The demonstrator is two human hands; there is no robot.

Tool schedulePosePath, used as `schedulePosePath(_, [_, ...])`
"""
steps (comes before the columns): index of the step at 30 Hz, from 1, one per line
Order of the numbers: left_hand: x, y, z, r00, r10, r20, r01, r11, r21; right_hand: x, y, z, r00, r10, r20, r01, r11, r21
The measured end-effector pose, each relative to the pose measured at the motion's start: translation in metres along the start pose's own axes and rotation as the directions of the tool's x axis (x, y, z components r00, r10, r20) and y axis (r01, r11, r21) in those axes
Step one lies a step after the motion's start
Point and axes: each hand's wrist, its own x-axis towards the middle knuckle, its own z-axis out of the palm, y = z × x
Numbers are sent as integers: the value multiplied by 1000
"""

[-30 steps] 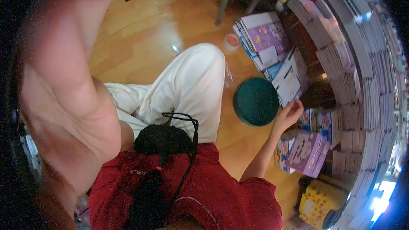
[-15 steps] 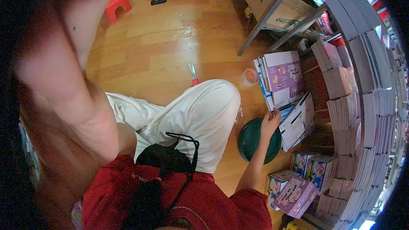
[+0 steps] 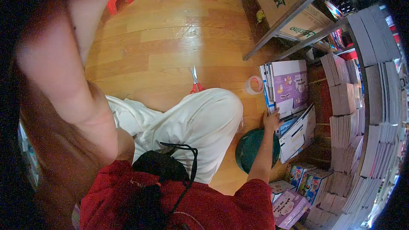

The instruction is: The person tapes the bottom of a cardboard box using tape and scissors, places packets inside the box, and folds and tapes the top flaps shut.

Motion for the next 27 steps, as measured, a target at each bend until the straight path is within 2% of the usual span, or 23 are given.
schedulePosePath(2, [1, -6, 0, 1000, -5, -2, 5, 1000, -4, 2, 8, 38, 987, -62, -149, 42, 990, -136])
schedulePosePath(8, [3, -14, -2, 1000, -19, 2, 19, 1000, -9, 4, -10, 0, 998, 53, -38, -54, 998, -11])
schedulePosePath(11, [4, -17, -1, 1000, -24, 8, 24, 1000, -10, 11, -15, 0, 962, 42, -270, -16, 995, 98])
schedulePosePath(14, [6, -18, 1, 1000, -27, 15, 27, 1000, -13, 33, -15, 7, 955, -6, -296, 66, 979, 193])
schedulePosePath(17, [8, -17, 5, 999, -30, 15, 30, 999, -17, 43, -13, 22, 990, 31, -140, 22, 931, 365])
schedulePosePath(18, [9, -16, 6, 1000, -28, 15, 28, 999, -18, 38, -15, 23, 983, 23, -183, 37, 948, 316])
schedulePosePath(21, [10, -16, 8, 999, -32, 16, 32, 999, -20, 37, -13, 8, 997, 39, -72, -14, 945, 328])
schedulePosePath(24, [13, -14, 10, 999, -38, 22, 39, 999, -23, 31, -7, 8, 994, -11, -107, 34, 977, 210])
schedulePosePath(27, [18, -12, 10, 998, -50, 22, 51, 999, -20, 29, -6, 2, 998, -23, -60, 31, 990, 139])
